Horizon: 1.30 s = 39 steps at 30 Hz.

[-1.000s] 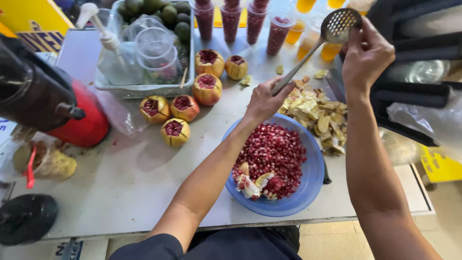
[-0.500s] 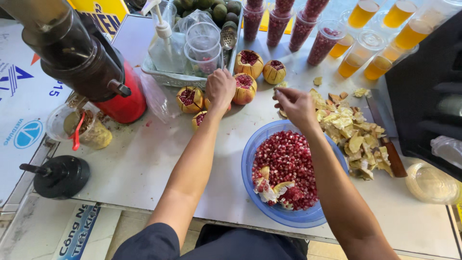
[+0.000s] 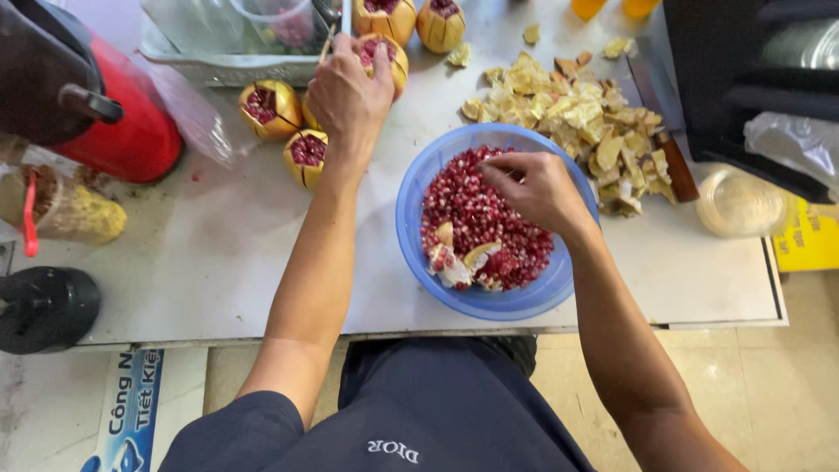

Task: The person pulls seeds from pomegranate sections by hand and places them into a blue bowl while discarding peels onto the counter.

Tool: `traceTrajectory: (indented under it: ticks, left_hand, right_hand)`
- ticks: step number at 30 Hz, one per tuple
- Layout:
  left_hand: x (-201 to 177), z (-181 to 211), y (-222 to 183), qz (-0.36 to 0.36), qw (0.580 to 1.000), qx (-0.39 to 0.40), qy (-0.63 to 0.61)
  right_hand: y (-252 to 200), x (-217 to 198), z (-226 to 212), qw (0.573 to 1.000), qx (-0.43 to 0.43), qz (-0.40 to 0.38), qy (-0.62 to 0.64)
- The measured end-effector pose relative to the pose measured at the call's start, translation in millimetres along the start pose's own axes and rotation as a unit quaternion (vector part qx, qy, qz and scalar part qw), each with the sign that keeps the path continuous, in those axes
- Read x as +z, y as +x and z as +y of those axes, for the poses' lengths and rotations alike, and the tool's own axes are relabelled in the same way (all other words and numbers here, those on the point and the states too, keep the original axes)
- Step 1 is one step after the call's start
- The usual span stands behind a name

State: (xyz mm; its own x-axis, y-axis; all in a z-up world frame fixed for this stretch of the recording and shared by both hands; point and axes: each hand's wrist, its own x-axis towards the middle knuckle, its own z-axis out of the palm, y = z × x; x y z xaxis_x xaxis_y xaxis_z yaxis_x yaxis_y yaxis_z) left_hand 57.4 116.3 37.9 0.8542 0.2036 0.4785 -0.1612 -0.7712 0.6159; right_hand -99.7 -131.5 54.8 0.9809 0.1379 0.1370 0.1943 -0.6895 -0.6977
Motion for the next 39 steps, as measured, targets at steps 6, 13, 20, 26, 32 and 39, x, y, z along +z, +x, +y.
traceTrajectory:
  ticks: [6, 13, 20, 26, 32, 39]
  left_hand:
    - [16.7, 38.5, -58.7, -0.185, 0.96, 0.116, -0.176]
    - [24.1, 42.2, -86.5, -0.154, 0.931, 0.164, -0.286]
    - [23.7, 29.6, -96.0, -0.185, 0.916, 0.054, -0.351]
    - [20.8, 31.2, -93.4, -0.166, 0.923, 0.035, -0.345]
    - [19.2, 29.0, -95.5, -0.172, 0.916, 0.023, -0.362]
    - [25.1, 31.6, -97.4, -0.174, 0.933, 0.078, -0.304]
  right_hand:
    - [-21.4, 27.0, -23.5, 0.97, -0.122, -0.159, -0.14]
    - [-22.2, 42.7, -27.3, 0.912, -0.194, -0.275, -0.235]
    - [-14.3, 49.1, -19.6, 0.892, -0.247, -0.285, -0.25]
    - [-14.6, 46.5, -29.2, 0.875, -0.222, -0.305, -0.304]
    - [-18.4, 45.7, -37.4, 0.838, -0.159, -0.349, -0.387]
    - [-13.2, 45.1, -40.2, 0.846, -0.131, -0.382, -0.348]
